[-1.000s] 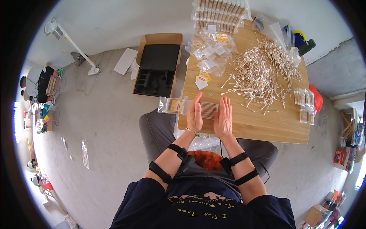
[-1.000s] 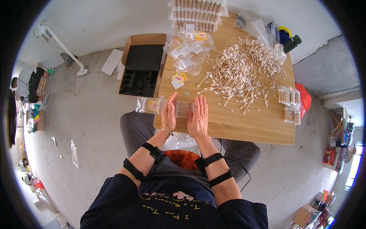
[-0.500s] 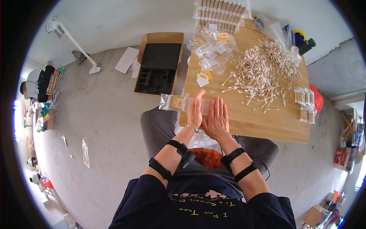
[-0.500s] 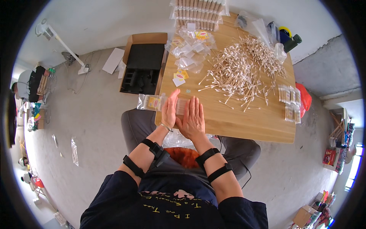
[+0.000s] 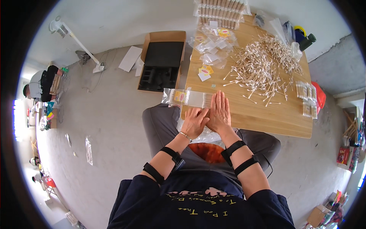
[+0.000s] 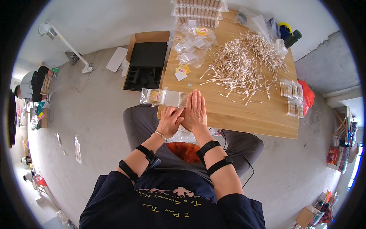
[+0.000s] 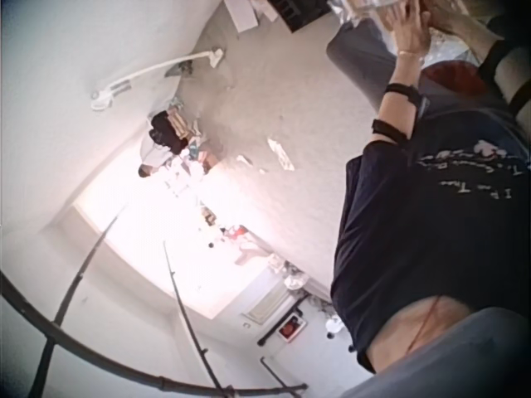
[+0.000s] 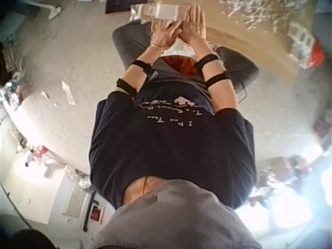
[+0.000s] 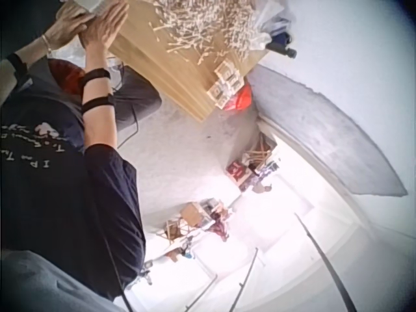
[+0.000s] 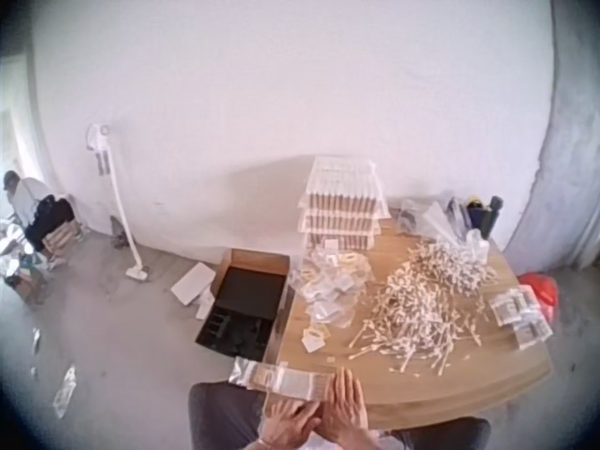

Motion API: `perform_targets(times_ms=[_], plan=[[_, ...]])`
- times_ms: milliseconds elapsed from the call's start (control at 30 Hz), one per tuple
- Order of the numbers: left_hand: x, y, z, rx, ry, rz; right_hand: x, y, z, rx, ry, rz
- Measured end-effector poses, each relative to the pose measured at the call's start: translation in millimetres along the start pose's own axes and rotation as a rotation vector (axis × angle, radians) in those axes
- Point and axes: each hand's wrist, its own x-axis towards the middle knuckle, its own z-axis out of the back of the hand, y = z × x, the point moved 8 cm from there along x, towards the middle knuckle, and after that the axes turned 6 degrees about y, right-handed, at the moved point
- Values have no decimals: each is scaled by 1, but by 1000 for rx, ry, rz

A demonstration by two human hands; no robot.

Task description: The person is sorting and packing small wooden sticks into plastic bags.

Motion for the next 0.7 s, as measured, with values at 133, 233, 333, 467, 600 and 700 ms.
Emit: perform_targets(times_ms=[133,233,333,467,600,700], plan=[[2,-7,0,69,28,4,-1,-1,0,-14,-6,17],[3,-4,-4,107,52,20,-2,0,1,-20,44,10],[2,-4,-5,97,36,6,-1,1,1,-21,71,8],[2,-3,-4,108,-2,2,-2,1,2,-25,79,10],[7,-3,-8,128,32,57,-2,1,3,-2,43,17],[10,-4,-8,149,57,70,-1,-1,0,-47,23,10]])
